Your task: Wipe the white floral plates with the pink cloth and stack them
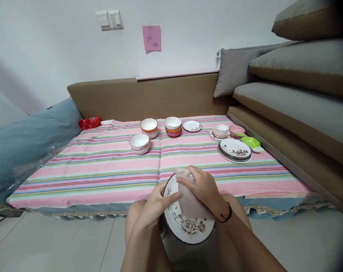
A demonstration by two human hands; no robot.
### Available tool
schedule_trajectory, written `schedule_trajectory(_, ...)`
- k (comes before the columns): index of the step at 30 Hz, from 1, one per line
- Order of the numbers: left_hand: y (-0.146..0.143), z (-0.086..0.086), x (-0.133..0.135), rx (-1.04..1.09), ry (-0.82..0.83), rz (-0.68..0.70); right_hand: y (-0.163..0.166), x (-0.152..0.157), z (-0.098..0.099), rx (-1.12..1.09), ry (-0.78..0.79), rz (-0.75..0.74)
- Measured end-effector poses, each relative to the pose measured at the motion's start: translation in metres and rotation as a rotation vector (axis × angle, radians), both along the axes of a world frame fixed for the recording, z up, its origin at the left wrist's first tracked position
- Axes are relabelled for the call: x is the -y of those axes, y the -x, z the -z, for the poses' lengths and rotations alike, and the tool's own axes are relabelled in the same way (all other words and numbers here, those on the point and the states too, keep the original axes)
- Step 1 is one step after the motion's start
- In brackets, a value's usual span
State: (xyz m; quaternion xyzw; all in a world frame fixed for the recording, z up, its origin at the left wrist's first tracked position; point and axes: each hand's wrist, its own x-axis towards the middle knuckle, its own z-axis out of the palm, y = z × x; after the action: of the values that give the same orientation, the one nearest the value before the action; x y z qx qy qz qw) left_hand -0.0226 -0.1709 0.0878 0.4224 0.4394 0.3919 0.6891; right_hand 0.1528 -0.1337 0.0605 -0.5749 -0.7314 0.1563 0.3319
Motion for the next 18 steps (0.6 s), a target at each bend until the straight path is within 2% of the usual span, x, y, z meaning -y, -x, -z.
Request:
schedule_trajectory(2, -0.002, 0.001, -0.011, 0.013, 0.019, -0.010, -0.011, -0.016, 0.003, -0.123, 0.109, 0.038)
schedule_trajectory(6, -0.008, 0.013, -0.045, 0.059, 0.000, -0.123, -0.030, -0.043, 0.016, -0.603, 0.326, -0.060)
schedule_trajectory(8, -0.013, 0.020, -0.068, 0.066, -0.024, -0.201, -0.034, -0.058, 0.023, -0.768, 0.375, -0.083)
schedule_trajectory(11, -0.019, 0.027, -0.104, 0.062, -0.039, -0.217, -0.038, -0.088, 0.028, -0.741, 0.314, -0.040)
schedule_trajectory(15, -0.025, 0.036, -0.148, 0.090, -0.060, -0.068, -0.042, -0.134, 0.039, -0.622, 0.268, 0.013)
schedule_trajectory(18, -0.027, 0.055, -0.175, 0.172, -0.037, -0.117, -0.042, -0.156, 0.056, -0.758, 0.260, 0.001)
